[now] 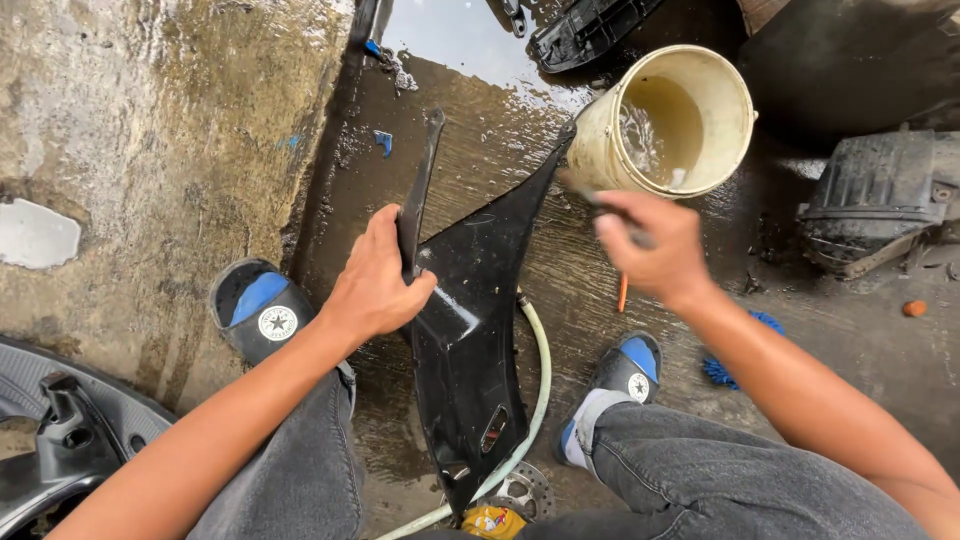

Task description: The person rinses a black motorcycle fairing with a hose, then scrubs it with a brush dipped in a bucket of soapy water. They flip the fairing to clean both sides and rinse off the soap.

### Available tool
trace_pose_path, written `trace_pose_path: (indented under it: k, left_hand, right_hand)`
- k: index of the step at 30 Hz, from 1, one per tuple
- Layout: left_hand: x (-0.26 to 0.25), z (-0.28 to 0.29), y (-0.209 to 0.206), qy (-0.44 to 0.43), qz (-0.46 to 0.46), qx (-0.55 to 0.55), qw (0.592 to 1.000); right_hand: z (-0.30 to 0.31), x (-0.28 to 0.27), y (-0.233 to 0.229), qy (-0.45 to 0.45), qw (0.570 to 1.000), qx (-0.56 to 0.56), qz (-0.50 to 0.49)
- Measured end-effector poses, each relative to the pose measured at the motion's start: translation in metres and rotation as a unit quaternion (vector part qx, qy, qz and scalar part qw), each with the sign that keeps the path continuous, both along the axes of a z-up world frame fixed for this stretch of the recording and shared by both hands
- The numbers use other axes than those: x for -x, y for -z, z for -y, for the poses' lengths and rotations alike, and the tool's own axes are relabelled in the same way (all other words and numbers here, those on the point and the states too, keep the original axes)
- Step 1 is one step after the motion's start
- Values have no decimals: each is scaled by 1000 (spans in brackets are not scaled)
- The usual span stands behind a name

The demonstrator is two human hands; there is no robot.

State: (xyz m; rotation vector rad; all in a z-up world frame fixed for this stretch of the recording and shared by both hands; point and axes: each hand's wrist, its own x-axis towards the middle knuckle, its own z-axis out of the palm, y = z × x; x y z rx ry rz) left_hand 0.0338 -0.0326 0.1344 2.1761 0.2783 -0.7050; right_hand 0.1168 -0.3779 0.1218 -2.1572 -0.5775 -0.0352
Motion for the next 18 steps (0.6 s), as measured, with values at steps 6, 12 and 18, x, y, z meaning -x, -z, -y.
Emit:
trace_pose_path:
  k: [6, 12, 18]
  left_hand:
    - [2, 6, -2, 4, 38, -6, 999]
    - [5, 2, 12, -3, 36, -2, 999]
    - [5, 6, 11, 9, 60, -8, 998]
  right_hand:
    - [-11, -28, 41, -22, 966, 154, 206]
    - [-11, -13, 93, -71, 948, 256, 178]
    - [-19, -37, 73, -66, 898, 367, 236]
